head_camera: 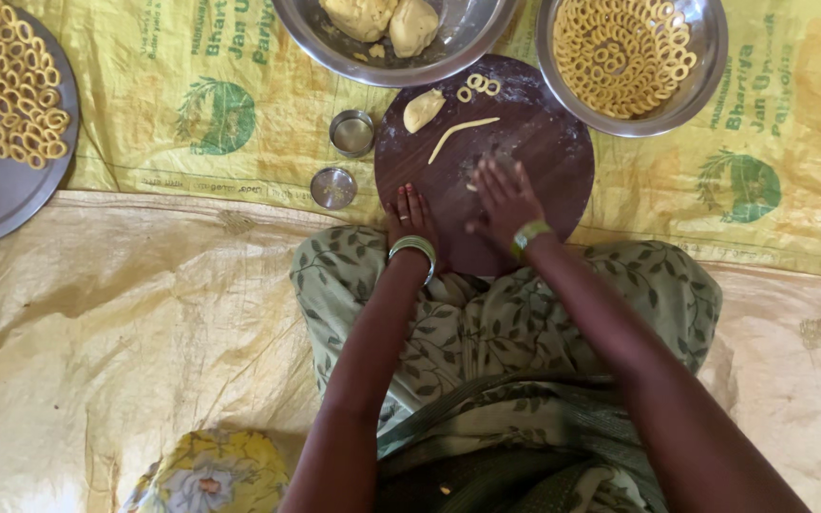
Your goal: The person rolls small pieces of dough into thin strips on a wooden board, then joins the ends to form rings. The rings are placed into a metal bowl. The person repeats this process continuously.
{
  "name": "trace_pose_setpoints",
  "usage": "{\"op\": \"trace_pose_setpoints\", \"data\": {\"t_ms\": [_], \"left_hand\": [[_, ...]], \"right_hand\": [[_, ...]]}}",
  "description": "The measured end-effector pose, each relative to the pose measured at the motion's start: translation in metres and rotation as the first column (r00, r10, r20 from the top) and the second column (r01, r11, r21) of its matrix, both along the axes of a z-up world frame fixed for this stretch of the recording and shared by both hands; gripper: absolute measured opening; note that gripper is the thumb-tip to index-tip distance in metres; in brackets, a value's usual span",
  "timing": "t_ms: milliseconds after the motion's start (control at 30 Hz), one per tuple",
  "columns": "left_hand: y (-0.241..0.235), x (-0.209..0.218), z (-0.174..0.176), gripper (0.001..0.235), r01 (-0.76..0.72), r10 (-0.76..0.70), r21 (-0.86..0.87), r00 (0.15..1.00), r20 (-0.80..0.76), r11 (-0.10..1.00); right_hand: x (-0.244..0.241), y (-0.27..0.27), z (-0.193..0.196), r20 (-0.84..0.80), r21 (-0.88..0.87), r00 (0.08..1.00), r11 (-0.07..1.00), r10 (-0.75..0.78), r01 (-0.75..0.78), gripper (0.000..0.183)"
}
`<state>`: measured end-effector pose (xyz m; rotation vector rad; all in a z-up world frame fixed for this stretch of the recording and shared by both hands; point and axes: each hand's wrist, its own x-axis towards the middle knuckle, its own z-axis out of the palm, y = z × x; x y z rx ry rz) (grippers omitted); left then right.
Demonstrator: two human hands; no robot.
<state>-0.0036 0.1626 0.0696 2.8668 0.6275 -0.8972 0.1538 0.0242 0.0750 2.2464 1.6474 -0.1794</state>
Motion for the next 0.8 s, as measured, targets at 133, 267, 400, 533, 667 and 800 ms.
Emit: {"op": "trace_pose_setpoints", "data": {"t_ms": [133,267,400,533,667,800], "left_hand": [[-0.006,0.001,-0.019,0.070,0.026,-0.024,0.079,0.999,-0.026,0.997],[-0.003,0.011,-0.026,0.073,-0.031,0.032,0.011,0.998,-0.045,0.999],[-0.006,0.007,-0.032,0.069,-0.027,0.029,0.090,0.999,-0.027,0.996],[-0.004,0.013,-0.028,0.072,-0.041,0.044,0.036,0.996,-0.084,0.999],[-0.004,0.011,-0.011,0.076,-0.042,0.049,0.068,0.994,-0.100,0.997],[0.005,0.018,0.023,0.091,-0.076,0.071,-0.033,0.987,-0.142,0.997]], "right_hand": [[-0.050,-0.034,0.007,-0.158,-0.055,0.987,0.998,0.001,-0.010,0.096],[-0.024,-0.018,0.007,-0.153,-0.068,0.988,0.998,-0.024,0.014,0.091],[0.024,0.015,-0.004,-0.025,0.140,0.999,0.990,0.022,-0.018,0.089],[0.037,0.021,0.001,-0.009,0.052,0.999,0.998,0.034,-0.034,0.090],[-0.005,-0.007,0.013,-0.086,-0.029,0.988,0.991,0.126,-0.129,0.093],[-0.021,-0.018,0.013,-0.216,-0.033,0.965,0.987,0.147,-0.157,0.096]]}}
